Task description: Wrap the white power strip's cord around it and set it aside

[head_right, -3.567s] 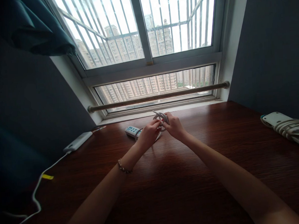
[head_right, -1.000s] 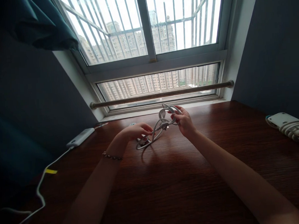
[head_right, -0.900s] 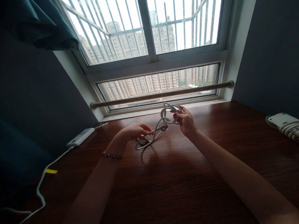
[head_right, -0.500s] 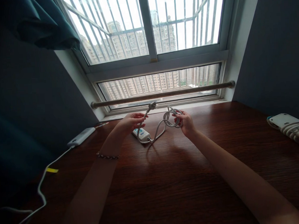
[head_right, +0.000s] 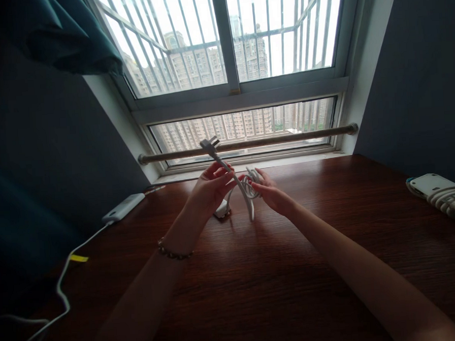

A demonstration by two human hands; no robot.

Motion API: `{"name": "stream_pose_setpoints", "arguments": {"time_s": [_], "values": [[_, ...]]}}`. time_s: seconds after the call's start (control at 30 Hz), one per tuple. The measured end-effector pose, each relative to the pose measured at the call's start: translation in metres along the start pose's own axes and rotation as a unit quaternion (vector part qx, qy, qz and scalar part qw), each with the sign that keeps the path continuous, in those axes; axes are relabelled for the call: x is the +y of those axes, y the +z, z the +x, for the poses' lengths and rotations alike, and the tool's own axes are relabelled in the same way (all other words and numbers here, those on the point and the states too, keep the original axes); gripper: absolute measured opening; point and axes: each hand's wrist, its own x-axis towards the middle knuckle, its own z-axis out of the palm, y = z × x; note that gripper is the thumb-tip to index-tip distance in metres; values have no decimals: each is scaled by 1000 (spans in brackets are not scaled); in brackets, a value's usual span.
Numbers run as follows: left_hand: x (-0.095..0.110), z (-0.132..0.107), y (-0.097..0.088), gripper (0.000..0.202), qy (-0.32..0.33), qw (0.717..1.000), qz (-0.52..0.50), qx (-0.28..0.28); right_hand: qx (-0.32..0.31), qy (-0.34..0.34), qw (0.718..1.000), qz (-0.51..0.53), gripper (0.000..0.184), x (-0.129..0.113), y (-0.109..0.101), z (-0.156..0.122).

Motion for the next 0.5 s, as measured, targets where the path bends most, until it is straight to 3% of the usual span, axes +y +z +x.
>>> {"name": "stream_pose_setpoints", "arguments": {"time_s": [0.07,0.13,0.3,0.37,0.43,0.5], "values": [[-5,-2,4,28,22,1000,12,10,-63,-7,997,-43,83,-1,6,-3],[-8,-3,5,28,33,998,45,13,-110,-9,992,-61,86,-3,10,-6],[-12,-6,3,29,31,984,175,25,-155,72,985,30,39,-17,20,-10],[-14,-5,2,28,43,962,266,36,-154,77,985,11,40,-21,24,-12],[-14,-4,0,27,73,924,371,55,-144,66,986,-54,41,-22,28,-14],[-14,-2,-3,28,91,901,421,53,-129,56,985,-99,44,-21,31,-14]]}}
